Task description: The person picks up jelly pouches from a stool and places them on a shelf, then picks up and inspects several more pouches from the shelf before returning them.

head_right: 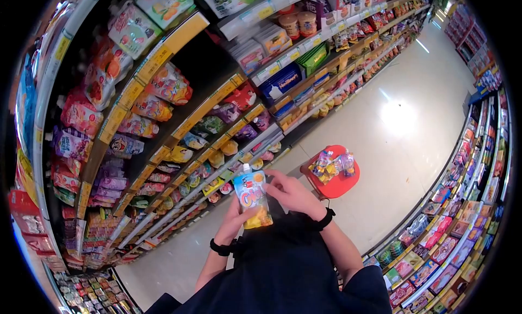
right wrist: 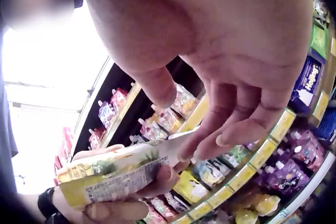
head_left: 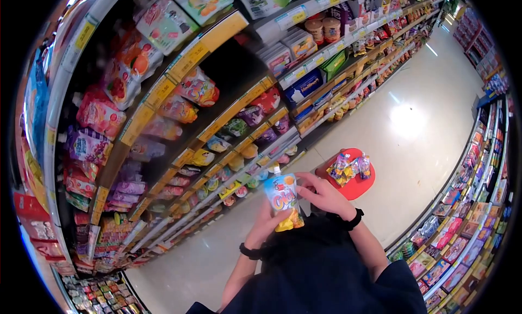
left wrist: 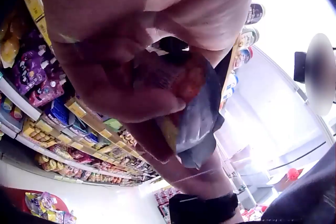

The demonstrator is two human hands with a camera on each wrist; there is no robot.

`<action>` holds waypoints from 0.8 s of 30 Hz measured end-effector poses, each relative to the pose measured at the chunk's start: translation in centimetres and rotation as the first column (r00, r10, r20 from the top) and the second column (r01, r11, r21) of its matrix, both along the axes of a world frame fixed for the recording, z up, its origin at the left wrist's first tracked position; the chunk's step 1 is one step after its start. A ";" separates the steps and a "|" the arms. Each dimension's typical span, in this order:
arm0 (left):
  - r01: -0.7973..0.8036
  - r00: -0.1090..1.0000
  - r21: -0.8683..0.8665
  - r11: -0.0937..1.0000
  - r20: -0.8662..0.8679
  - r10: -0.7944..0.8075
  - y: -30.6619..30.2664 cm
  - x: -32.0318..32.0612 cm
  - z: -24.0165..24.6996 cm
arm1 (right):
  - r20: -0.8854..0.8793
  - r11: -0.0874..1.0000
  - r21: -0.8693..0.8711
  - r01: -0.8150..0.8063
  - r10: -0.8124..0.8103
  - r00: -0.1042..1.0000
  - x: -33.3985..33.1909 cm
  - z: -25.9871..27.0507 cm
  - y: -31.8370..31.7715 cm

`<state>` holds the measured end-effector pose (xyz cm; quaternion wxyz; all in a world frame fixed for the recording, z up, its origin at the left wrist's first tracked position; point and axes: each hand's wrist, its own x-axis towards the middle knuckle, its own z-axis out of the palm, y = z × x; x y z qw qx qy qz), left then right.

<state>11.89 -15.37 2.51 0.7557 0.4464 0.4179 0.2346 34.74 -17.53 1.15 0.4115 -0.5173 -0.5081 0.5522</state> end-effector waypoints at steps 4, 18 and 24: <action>-0.016 1.000 0.054 0.998 0.020 0.015 -0.9 -0.1 1.4 | -0.123 0.996 -0.089 -0.027 0.016 0.992 -1.1 -0.2 1.0; -0.188 0.982 0.028 0.982 0.004 0.188 -2.6 -3.8 1.1 | -0.077 0.985 -0.028 -0.171 0.169 0.983 -3.9 -0.2 4.4; -0.195 0.967 0.190 0.962 -0.125 0.221 -0.6 -2.1 3.4 | -0.171 0.945 -0.007 -0.326 0.320 0.932 -3.5 2.5 4.6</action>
